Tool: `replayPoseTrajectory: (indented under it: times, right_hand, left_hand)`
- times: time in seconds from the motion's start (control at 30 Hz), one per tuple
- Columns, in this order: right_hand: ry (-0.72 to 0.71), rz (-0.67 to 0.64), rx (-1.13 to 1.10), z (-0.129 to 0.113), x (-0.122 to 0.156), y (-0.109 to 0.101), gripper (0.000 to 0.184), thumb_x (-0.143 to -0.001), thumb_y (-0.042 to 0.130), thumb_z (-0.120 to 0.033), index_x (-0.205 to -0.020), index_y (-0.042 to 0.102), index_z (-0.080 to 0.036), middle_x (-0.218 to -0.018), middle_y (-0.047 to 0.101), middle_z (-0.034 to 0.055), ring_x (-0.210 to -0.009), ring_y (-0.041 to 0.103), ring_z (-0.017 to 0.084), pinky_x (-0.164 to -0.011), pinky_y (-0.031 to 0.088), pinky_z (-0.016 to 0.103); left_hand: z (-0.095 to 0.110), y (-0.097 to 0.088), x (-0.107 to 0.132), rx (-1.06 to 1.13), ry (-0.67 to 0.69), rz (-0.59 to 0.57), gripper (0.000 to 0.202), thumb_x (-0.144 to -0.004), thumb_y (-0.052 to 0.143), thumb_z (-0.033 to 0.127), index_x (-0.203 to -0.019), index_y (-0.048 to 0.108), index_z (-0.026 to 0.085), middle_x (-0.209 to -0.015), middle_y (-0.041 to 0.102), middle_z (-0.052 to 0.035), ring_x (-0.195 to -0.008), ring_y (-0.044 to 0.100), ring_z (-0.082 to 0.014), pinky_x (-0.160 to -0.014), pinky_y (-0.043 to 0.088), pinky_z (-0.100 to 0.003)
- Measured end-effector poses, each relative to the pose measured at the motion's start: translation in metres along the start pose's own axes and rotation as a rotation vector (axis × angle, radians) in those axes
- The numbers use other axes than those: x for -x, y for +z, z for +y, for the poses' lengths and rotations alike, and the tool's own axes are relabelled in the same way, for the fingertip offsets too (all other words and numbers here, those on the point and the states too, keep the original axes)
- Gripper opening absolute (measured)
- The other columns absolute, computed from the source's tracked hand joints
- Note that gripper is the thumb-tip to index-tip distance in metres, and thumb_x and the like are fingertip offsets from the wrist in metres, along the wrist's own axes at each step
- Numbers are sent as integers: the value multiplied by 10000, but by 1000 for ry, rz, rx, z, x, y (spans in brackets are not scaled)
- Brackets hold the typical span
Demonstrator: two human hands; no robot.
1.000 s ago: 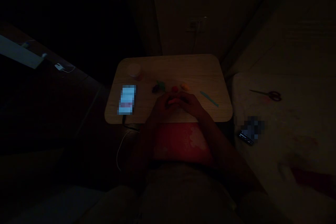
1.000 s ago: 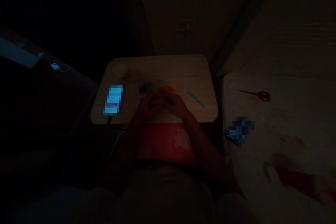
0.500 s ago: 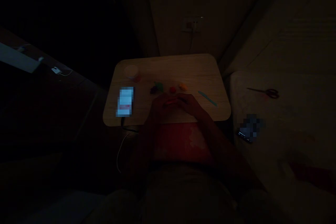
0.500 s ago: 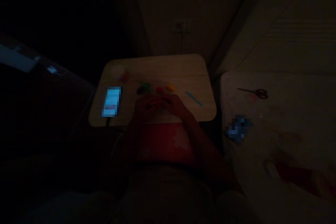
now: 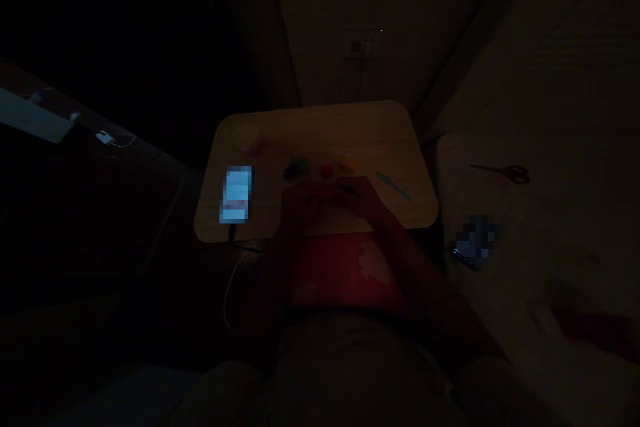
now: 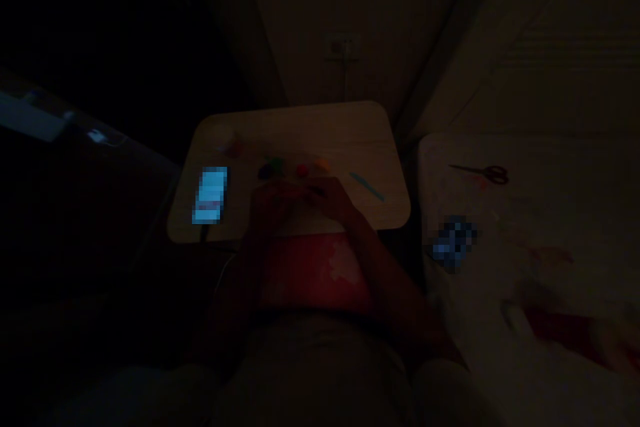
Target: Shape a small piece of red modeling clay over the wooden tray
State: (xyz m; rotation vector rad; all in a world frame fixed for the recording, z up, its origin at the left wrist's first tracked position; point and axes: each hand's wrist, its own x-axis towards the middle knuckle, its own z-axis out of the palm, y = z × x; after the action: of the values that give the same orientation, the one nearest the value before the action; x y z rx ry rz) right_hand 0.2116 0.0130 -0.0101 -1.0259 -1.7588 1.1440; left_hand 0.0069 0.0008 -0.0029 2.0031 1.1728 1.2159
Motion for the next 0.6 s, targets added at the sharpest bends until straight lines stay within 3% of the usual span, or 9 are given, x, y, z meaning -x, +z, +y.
replayPoseTrajectory:
  times: [0.37,0.6]
  right_hand:
    - [-17,62,45,1,3,0,364,-958,627,-474,-745,734,-199,-680,719,30,-621,606,151,-605,445,275]
    - [49,239,21,6,-2,3,383,-997,571,-482,-771,700,-201,-652,675,26,-577,566,143,-589,451,277]
  left_hand:
    - [-3,0,-6,54,-4,-39,297,-955,749,470,-884,822,191,-862,798,-76,-829,734,-223,-795,585,-351]
    - [-3,-1,-4,131,20,-214,255,-948,757,432,-874,811,194,-856,773,-61,-790,710,-199,-746,547,-316]
